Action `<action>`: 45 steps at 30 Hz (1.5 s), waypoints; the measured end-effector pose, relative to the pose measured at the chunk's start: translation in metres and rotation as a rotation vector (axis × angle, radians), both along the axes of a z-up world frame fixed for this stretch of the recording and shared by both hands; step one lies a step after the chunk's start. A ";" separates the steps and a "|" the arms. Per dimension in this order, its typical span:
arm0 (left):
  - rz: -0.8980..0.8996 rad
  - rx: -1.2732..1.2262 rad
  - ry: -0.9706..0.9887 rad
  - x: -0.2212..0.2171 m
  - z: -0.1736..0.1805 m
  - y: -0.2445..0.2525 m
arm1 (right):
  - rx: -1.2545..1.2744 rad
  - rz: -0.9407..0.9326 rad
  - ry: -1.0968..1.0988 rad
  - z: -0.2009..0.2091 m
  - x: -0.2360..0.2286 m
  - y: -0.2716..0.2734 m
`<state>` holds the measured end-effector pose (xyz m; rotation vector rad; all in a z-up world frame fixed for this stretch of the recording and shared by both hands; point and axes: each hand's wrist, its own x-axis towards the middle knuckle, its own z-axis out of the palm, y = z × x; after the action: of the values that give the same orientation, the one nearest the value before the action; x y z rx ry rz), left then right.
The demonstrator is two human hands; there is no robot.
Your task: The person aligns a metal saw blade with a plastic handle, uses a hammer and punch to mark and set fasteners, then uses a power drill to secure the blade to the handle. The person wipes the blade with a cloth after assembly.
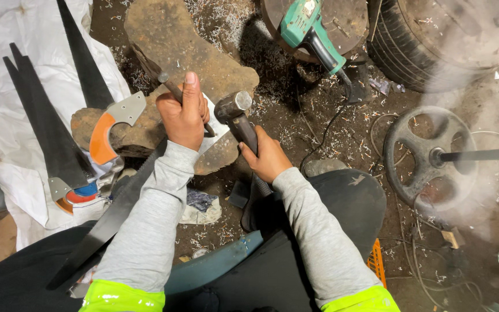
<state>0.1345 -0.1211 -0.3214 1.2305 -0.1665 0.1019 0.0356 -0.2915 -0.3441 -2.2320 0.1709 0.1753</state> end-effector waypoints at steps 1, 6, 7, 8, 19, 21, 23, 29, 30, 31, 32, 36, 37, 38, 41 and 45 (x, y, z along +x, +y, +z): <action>-0.004 -0.005 -0.003 0.000 0.000 0.000 | -0.002 0.001 0.003 0.000 0.000 0.000; -0.005 0.020 -0.019 -0.002 -0.001 0.000 | -0.004 -0.005 0.076 0.002 0.000 0.000; -0.009 0.011 -0.013 -0.003 -0.001 0.000 | -0.001 -0.004 0.072 0.002 0.000 0.000; -0.012 0.001 -0.007 -0.003 0.000 0.000 | 0.003 -0.004 0.067 0.003 0.000 0.000; -0.028 0.020 -0.039 -0.004 0.001 -0.001 | 0.008 -0.005 0.039 0.004 0.000 0.000; -0.029 0.030 -0.047 -0.005 0.002 -0.001 | 0.009 -0.006 0.030 0.003 0.000 0.000; -0.030 0.026 -0.038 -0.006 0.002 -0.001 | -0.001 -0.005 0.052 0.003 0.000 0.000; -0.030 0.034 -0.046 -0.007 0.003 -0.001 | 0.004 -0.004 0.046 0.003 0.000 0.000; -0.029 0.038 -0.045 -0.007 0.004 -0.001 | 0.007 -0.005 0.045 0.003 0.000 0.000; -0.033 0.028 -0.046 -0.007 0.004 -0.001 | 0.007 -0.002 0.036 0.003 0.000 0.001; -0.037 0.018 -0.046 -0.007 0.003 -0.001 | 0.006 0.000 0.026 0.004 0.000 0.001; -0.037 0.024 -0.058 -0.007 0.003 -0.002 | 0.029 -0.015 0.092 0.005 0.000 0.001; -0.032 0.034 -0.062 -0.007 0.003 -0.003 | 0.025 -0.012 0.081 0.006 0.001 0.001; -0.027 0.044 -0.065 -0.006 0.003 -0.003 | 0.022 -0.008 0.070 0.006 0.001 0.001; -0.003 0.133 -0.058 -0.009 0.001 -0.003 | 0.022 -0.011 0.067 0.006 0.000 0.002; -0.023 0.202 -0.072 -0.012 -0.004 -0.003 | 0.003 -0.009 0.051 0.006 -0.001 0.002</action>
<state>0.1230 -0.1245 -0.3257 1.4265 -0.2584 0.1120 0.0351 -0.2896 -0.3383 -2.2249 0.2086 0.2279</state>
